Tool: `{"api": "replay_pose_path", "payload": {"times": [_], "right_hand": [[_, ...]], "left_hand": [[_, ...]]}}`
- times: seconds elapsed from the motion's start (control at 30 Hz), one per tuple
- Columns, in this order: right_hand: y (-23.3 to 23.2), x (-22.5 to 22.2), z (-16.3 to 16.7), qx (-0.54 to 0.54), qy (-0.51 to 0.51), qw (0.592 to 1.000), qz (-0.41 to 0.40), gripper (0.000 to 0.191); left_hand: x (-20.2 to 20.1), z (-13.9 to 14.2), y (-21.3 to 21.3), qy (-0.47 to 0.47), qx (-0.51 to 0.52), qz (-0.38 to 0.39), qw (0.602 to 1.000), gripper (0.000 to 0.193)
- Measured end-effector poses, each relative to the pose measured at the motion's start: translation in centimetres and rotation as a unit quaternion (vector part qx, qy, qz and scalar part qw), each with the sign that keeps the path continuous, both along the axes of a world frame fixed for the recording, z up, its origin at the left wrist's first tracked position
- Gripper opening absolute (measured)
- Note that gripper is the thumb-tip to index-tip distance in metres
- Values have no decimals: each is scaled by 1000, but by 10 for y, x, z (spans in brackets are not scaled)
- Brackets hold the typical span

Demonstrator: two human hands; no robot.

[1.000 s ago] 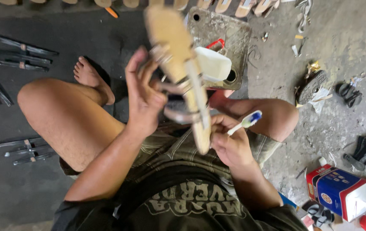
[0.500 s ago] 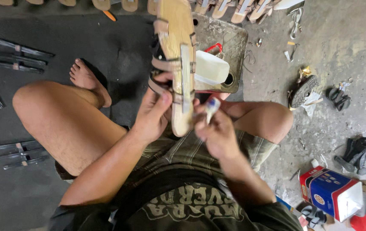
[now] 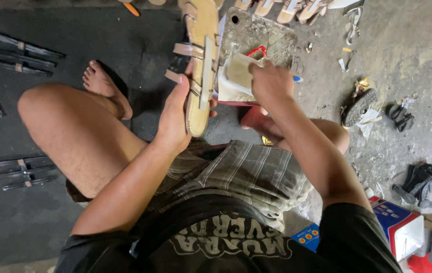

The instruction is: The person sits on the floor and repeatedly applies a white substance to the straps of wooden sandals using a toothbrush. They handle multiple sandals one at a time, dipping the brush into a container and brushing the straps before placing the sandals on a nearby rack.

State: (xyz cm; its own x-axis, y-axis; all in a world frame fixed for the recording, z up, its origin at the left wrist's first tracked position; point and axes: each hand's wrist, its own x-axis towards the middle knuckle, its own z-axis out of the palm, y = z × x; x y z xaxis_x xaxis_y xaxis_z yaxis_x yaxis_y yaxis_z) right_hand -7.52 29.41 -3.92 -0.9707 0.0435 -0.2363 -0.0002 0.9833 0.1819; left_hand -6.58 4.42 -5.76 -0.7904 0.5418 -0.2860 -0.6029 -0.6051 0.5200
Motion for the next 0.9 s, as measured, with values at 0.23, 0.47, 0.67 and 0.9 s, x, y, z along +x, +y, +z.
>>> {"api": "replay_pose_path", "payload": {"times": [0.23,0.47,0.67,0.9], "right_hand": [[18,62,61,-58,45,997,-34,19],[-20,104,76,-526,115,819,-195,19],[-69,113,43,-598,230,760,-108,13],[-82,109,40,-524,306,795,-23,15]], "left_hand": [[4,-8,1,2,11,-8,1000,59],[24,-4,9,28,-47,-28,998,59],[34,13,9,59,-51,-54,996,58],[33,24,7,108,-73,-20,991,56]]}}
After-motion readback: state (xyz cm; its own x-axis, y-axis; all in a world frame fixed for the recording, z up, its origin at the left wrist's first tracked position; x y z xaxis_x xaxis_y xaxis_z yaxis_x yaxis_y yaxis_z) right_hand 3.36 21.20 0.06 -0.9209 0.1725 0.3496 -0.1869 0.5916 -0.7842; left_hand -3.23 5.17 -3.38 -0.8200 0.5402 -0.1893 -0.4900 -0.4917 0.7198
